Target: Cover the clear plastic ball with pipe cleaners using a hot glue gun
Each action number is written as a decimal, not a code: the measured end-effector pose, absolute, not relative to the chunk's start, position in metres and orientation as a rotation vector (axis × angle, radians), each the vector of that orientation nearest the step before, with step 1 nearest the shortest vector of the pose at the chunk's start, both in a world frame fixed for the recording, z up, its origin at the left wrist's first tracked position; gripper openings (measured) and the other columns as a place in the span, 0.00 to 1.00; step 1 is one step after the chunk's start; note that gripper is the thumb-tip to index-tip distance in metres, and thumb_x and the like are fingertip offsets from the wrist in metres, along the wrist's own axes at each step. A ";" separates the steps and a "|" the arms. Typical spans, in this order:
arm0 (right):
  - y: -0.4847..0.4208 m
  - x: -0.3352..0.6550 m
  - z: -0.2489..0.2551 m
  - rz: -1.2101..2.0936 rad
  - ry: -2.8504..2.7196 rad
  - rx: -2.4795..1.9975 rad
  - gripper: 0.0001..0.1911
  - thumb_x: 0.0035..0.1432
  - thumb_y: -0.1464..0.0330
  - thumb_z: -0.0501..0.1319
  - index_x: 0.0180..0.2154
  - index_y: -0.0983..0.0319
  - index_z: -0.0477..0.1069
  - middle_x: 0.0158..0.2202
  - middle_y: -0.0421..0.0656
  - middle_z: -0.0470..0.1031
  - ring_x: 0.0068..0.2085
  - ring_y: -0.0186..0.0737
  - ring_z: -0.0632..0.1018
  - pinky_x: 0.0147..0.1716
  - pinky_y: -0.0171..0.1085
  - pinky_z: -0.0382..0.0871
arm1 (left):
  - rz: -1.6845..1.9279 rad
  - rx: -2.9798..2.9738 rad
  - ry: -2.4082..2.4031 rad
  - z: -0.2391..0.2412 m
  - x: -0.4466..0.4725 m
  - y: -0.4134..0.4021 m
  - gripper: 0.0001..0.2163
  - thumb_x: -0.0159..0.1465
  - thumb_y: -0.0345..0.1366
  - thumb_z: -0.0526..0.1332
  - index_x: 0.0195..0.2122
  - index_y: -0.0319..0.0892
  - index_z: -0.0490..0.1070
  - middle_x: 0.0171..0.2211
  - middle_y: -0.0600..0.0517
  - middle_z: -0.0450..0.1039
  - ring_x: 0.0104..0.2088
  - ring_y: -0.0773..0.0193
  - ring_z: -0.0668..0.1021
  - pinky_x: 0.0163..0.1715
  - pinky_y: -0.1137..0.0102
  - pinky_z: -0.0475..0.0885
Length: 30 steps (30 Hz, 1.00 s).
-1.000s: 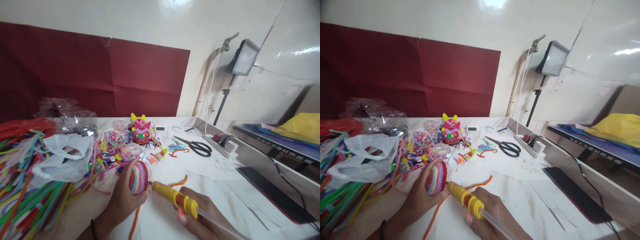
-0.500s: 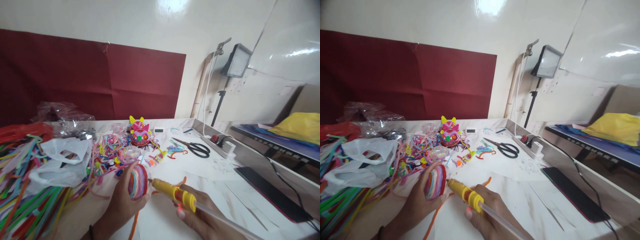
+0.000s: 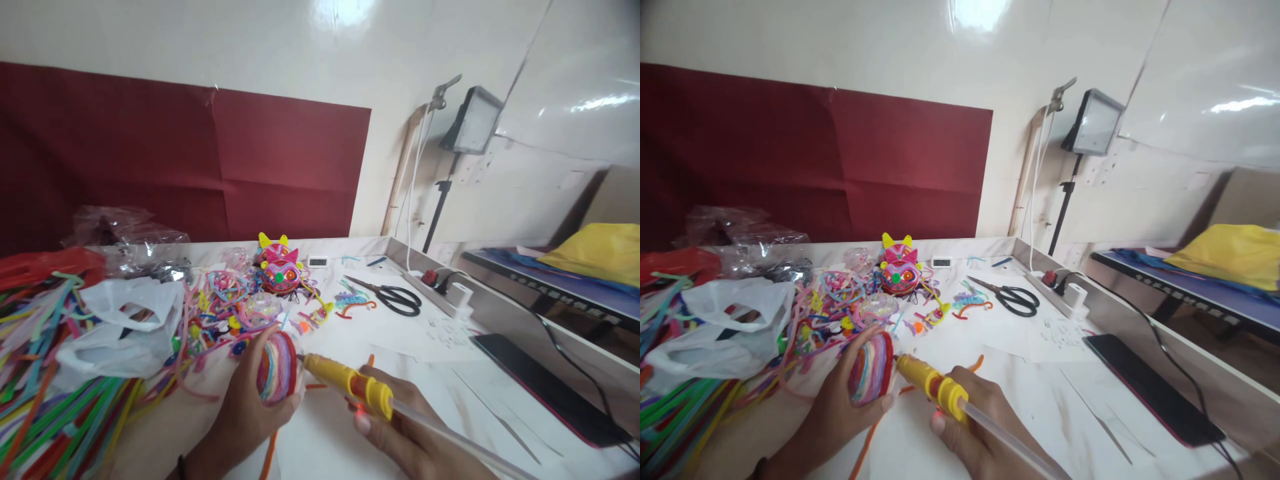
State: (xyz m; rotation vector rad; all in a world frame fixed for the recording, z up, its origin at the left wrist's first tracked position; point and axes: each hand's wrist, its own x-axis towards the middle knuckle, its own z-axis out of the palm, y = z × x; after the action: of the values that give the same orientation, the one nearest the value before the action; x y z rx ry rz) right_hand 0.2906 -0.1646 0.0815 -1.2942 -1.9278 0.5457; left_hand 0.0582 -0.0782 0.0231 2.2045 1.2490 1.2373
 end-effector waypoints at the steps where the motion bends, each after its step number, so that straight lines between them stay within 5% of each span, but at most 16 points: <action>1: -0.166 0.291 0.082 0.543 -1.942 -1.286 0.20 0.64 0.50 0.53 0.37 0.56 0.74 0.33 0.42 0.78 0.31 0.42 0.79 0.33 0.37 0.75 | 1.234 2.200 1.248 0.024 0.058 -0.078 0.34 0.55 0.33 0.64 0.62 0.42 0.53 0.60 0.37 0.64 0.60 0.45 0.70 0.56 0.52 0.70; 30: -0.169 0.293 0.084 0.570 -1.899 -1.331 0.19 0.63 0.51 0.56 0.42 0.56 0.77 0.37 0.43 0.80 0.36 0.45 0.80 0.36 0.38 0.76 | 1.213 2.244 1.222 0.019 0.059 -0.082 0.36 0.55 0.31 0.64 0.64 0.43 0.50 0.60 0.37 0.64 0.60 0.45 0.70 0.56 0.52 0.70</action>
State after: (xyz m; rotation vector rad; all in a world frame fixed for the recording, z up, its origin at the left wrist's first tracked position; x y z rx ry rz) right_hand 0.2928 -0.1691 0.0839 -1.3308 -1.8994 0.5698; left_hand 0.0590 -0.0817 0.0190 2.2443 1.2218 1.2128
